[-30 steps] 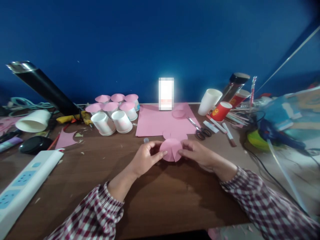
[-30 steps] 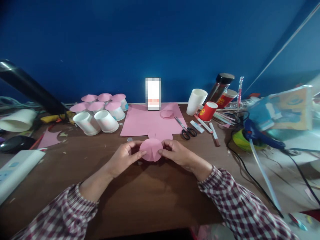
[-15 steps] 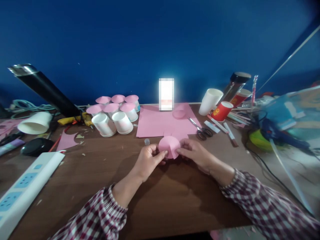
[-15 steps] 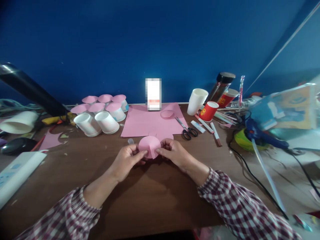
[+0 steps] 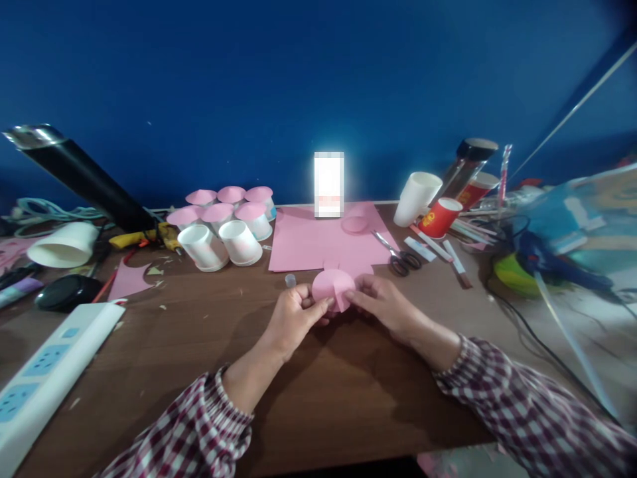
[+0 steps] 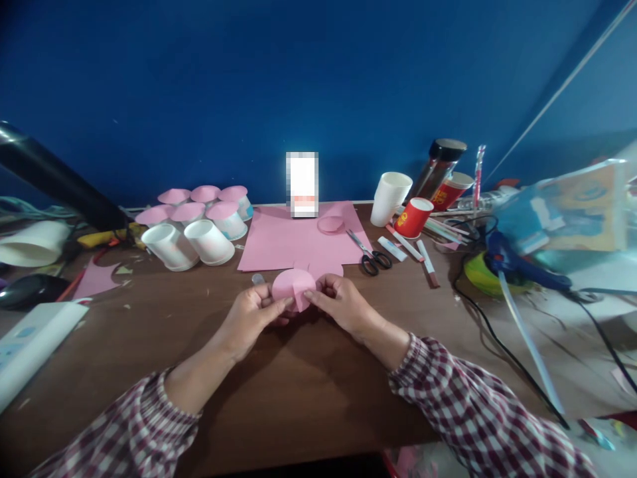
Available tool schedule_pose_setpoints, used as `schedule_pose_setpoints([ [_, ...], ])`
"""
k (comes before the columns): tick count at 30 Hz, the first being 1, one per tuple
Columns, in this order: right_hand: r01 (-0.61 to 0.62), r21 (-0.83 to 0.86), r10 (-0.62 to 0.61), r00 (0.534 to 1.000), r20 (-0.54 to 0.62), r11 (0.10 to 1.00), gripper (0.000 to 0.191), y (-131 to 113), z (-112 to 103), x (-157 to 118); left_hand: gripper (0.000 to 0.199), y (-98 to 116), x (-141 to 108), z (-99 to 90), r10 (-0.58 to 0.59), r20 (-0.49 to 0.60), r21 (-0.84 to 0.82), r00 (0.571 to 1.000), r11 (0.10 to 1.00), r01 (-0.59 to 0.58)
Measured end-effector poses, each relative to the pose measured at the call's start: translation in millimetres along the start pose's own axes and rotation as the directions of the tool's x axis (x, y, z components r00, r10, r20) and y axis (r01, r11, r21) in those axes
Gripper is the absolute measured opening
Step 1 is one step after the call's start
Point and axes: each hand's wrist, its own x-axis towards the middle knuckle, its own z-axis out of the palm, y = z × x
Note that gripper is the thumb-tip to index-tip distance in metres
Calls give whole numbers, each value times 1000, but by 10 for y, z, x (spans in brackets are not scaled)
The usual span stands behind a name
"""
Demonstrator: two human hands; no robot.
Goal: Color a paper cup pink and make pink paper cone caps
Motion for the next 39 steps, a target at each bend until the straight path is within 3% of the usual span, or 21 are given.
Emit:
schedule_pose_setpoints([
  [23,11,-53,-11,1000,13,999,37,21,7,-23,33,19,-19,23,-7,-23,36,1000,999,8],
  [30,37,-82,-36,999,17,996,34,48,-8,0,27,16,-17,31,45,-12,69,999,997,-44],
  [35,44,44,-48,995,84,998,36,62,-1,4,29,-5,-17,41,102,-3,92,995,991,-101],
  [39,26,100,-36,994,101,995,39,51,15,-6,45,9,-19,38,110,10,32,994,993,-110],
])
